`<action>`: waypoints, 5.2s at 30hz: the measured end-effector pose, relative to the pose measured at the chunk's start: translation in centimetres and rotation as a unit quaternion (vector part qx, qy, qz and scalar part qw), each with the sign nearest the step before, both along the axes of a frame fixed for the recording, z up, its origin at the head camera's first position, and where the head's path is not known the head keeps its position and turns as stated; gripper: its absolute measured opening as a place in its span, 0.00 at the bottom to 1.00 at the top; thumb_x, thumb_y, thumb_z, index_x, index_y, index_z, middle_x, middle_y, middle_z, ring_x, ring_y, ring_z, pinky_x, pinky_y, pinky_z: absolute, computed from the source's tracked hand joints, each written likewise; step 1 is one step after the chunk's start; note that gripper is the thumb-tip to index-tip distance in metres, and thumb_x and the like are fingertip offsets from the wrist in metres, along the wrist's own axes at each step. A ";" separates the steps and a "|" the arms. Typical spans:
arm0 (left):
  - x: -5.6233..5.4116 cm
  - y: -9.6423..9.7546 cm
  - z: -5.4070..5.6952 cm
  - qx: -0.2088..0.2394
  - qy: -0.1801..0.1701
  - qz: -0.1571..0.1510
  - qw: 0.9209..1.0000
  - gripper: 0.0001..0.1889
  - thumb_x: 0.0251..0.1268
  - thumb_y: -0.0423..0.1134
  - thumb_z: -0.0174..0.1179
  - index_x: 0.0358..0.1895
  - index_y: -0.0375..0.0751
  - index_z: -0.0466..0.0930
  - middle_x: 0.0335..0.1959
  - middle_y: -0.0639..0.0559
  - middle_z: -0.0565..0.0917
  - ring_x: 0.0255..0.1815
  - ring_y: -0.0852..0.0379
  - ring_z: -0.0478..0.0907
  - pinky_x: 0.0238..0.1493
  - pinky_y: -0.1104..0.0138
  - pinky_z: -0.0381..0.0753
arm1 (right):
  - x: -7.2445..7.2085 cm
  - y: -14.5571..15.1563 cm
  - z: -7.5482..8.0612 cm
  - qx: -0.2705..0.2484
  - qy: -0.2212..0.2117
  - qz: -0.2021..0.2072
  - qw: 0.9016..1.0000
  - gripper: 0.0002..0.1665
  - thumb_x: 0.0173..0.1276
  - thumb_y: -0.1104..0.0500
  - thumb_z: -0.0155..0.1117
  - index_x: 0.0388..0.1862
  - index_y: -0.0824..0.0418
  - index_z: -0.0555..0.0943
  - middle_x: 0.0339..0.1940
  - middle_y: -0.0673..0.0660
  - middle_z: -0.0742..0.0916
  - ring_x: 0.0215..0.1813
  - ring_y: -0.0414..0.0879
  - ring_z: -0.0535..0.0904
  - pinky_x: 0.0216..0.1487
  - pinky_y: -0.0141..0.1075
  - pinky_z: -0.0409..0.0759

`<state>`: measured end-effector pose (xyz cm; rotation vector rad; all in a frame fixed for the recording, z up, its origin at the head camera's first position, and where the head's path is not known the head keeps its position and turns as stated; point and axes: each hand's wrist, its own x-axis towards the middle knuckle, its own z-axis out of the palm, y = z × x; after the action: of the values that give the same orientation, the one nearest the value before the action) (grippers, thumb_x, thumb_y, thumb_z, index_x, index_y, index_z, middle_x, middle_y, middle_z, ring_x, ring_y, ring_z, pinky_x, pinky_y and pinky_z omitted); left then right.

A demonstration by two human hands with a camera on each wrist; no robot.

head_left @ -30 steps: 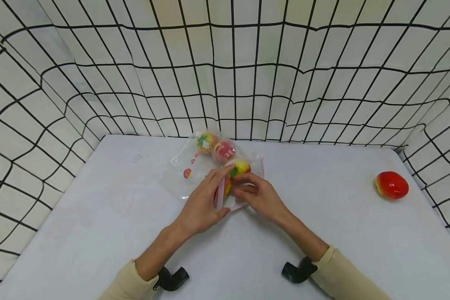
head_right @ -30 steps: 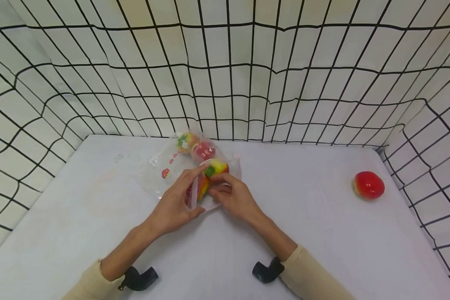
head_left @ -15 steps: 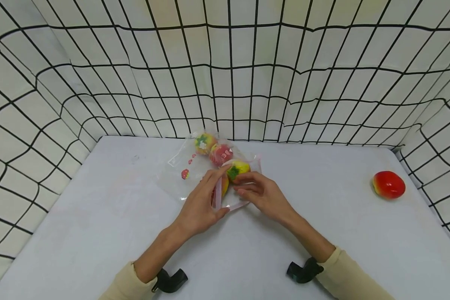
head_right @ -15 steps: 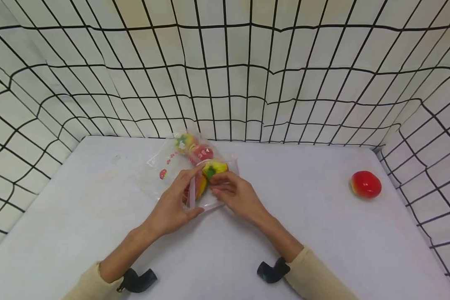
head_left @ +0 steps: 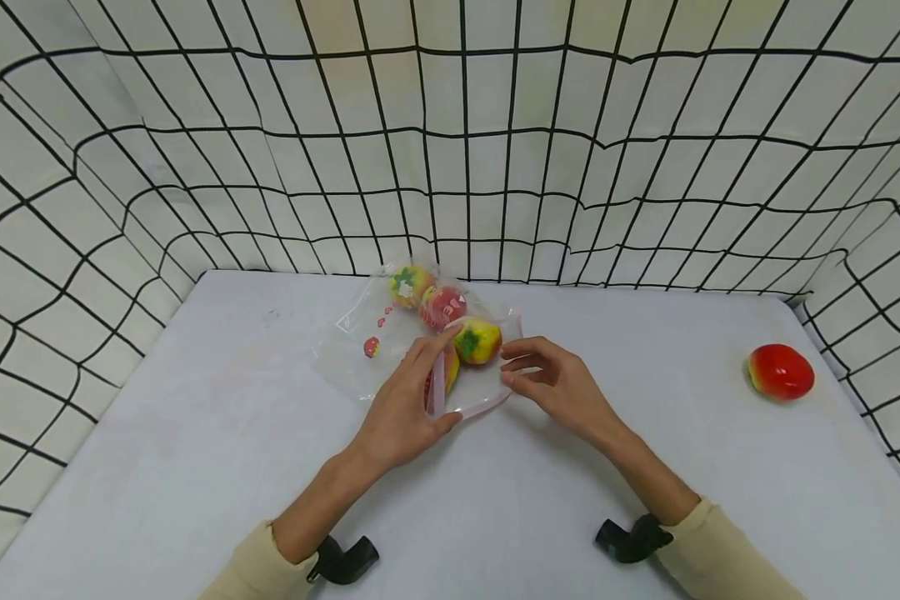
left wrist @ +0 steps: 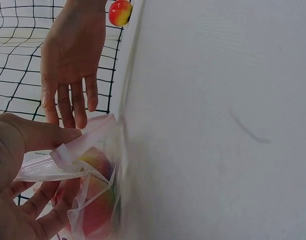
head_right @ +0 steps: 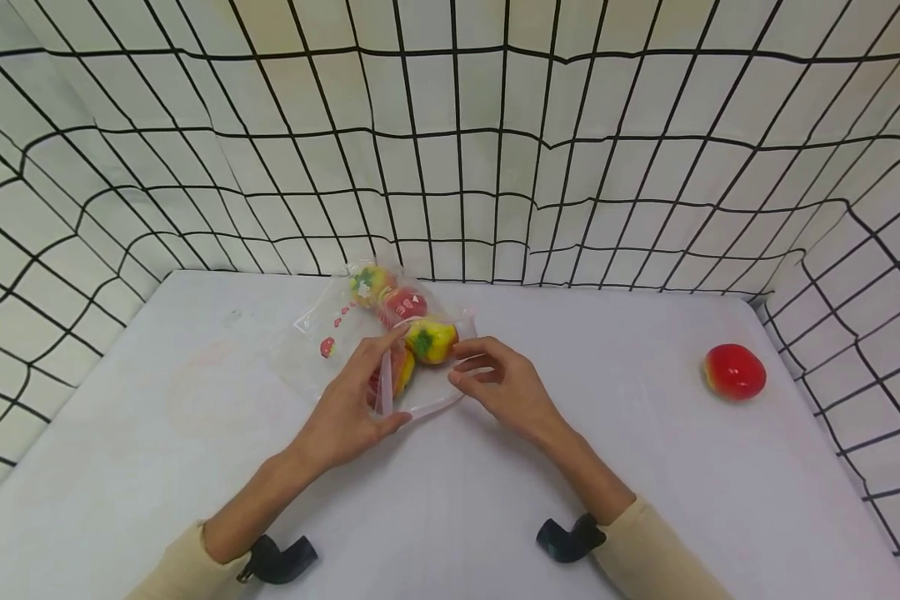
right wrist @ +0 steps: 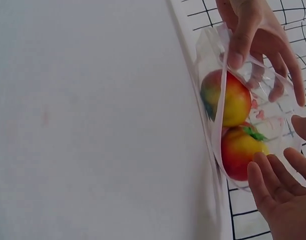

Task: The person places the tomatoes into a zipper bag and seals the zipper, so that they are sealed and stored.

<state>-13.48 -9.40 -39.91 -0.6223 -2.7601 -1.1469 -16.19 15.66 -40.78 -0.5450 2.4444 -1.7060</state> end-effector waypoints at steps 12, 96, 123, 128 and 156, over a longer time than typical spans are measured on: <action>0.1 0.1 0.2 0.005 -0.020 0.018 1.000 0.61 0.48 0.34 0.82 0.83 0.68 0.53 0.70 0.50 0.72 0.74 0.48 0.72 0.66 0.50 0.83 | -0.4 2.9 0.0 0.014 0.021 -0.048 0.999 0.24 0.72 0.55 0.72 0.64 0.57 0.80 0.63 0.60 0.84 0.61 0.49 0.84 0.57 0.25 0.84; 0.2 0.0 0.3 0.003 -0.028 0.024 0.999 0.60 0.50 0.35 0.81 0.83 0.69 0.52 0.71 0.50 0.72 0.74 0.49 0.72 0.64 0.51 0.85 | 0.8 17.9 1.2 0.103 0.077 -0.297 0.946 0.28 0.74 0.53 0.68 0.70 0.59 0.77 0.55 0.27 0.79 0.56 0.25 0.76 0.49 0.09 0.74; 0.3 -0.5 0.0 0.011 -0.036 0.033 0.999 0.59 0.49 0.34 0.81 0.83 0.67 0.54 0.72 0.52 0.71 0.75 0.49 0.71 0.64 0.50 0.85 | 1.9 21.4 1.8 0.094 0.047 -0.384 0.917 0.26 0.72 0.51 0.71 0.67 0.51 0.80 0.52 0.26 0.80 0.51 0.24 0.76 0.43 0.08 0.74; 0.3 -0.5 0.0 0.007 -0.029 0.030 0.999 0.59 0.50 0.34 0.81 0.83 0.67 0.53 0.72 0.51 0.71 0.75 0.49 0.71 0.64 0.49 0.85 | 1.9 21.9 2.0 0.068 0.051 -0.399 0.913 0.26 0.71 0.55 0.72 0.67 0.53 0.81 0.52 0.29 0.81 0.54 0.26 0.76 0.49 0.07 0.73; 0.4 -0.4 0.2 0.001 -0.038 0.032 0.999 0.59 0.50 0.35 0.81 0.83 0.66 0.53 0.73 0.51 0.70 0.76 0.49 0.71 0.65 0.50 0.84 | 2.0 25.5 1.0 0.236 -0.065 -0.456 0.856 0.36 0.78 0.42 0.60 0.79 0.53 0.70 0.81 0.64 0.64 0.72 0.59 0.64 0.64 0.18 0.72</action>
<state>-13.08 -9.75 -39.73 -0.4965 -2.8188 -1.1829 -14.24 41.15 -39.79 0.8912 3.0537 -1.1134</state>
